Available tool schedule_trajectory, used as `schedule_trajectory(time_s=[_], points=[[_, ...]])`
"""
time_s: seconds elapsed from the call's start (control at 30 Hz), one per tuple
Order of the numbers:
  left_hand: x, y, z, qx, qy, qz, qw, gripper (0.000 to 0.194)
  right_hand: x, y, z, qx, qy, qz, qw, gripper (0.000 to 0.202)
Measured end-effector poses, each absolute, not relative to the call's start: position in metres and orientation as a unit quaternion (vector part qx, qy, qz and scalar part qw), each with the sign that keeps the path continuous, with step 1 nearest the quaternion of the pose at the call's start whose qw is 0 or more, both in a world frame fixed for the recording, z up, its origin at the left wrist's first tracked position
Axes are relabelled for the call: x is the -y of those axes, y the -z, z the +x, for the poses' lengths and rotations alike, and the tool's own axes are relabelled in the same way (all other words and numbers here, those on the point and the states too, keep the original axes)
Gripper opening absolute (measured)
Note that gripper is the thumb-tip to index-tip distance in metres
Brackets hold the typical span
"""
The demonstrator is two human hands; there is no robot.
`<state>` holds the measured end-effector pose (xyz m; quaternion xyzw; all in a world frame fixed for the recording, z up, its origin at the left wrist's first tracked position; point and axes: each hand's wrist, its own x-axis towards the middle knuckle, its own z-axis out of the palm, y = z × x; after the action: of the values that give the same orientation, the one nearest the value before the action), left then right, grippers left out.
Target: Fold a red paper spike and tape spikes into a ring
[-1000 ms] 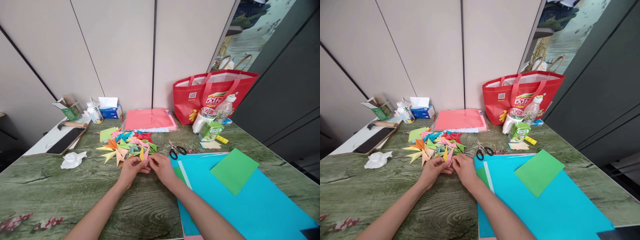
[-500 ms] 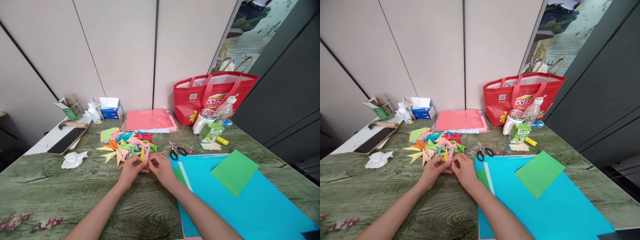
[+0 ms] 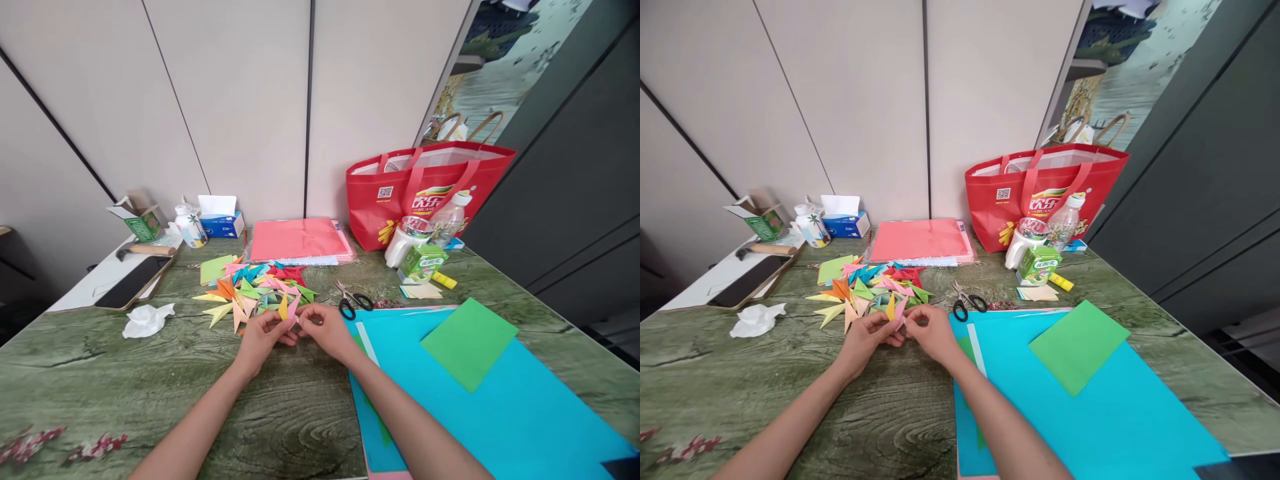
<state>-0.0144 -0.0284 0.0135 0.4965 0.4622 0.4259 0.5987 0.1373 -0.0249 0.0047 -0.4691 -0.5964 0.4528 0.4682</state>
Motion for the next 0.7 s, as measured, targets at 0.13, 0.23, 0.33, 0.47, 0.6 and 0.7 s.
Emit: schedule_trajectory(time_s=[0.13,0.23,0.33,0.47,0.6,0.7], points=[[0.028,-0.013,-0.015,-0.459,-0.427,0.482,0.612,0.020,0.022,-0.006,0.141,0.518,-0.530,-0.465,0.484,0.015],[0.028,-0.012,-0.016,-0.451,-0.433,0.474,0.620,0.020,0.023,-0.005,0.140,0.547,-0.493,-0.460,0.496,0.017],[0.027,-0.012,-0.017,-0.435,-0.434,0.476,0.629,0.020,0.026,-0.004,0.138,0.606,-0.426,-0.460,0.489,0.017],[0.028,-0.012,-0.017,-0.445,-0.430,0.480,0.622,0.020,0.024,-0.003,0.137,0.597,-0.430,-0.463,0.494,0.012],[0.029,-0.013,-0.016,-0.447,-0.443,0.489,0.604,0.018,0.023,-0.001,0.132,0.479,-0.537,-0.476,0.506,0.015],[0.030,-0.014,-0.016,-0.427,-0.469,0.494,0.595,0.017,0.025,0.001,0.127,0.427,-0.588,-0.479,0.493,0.013]])
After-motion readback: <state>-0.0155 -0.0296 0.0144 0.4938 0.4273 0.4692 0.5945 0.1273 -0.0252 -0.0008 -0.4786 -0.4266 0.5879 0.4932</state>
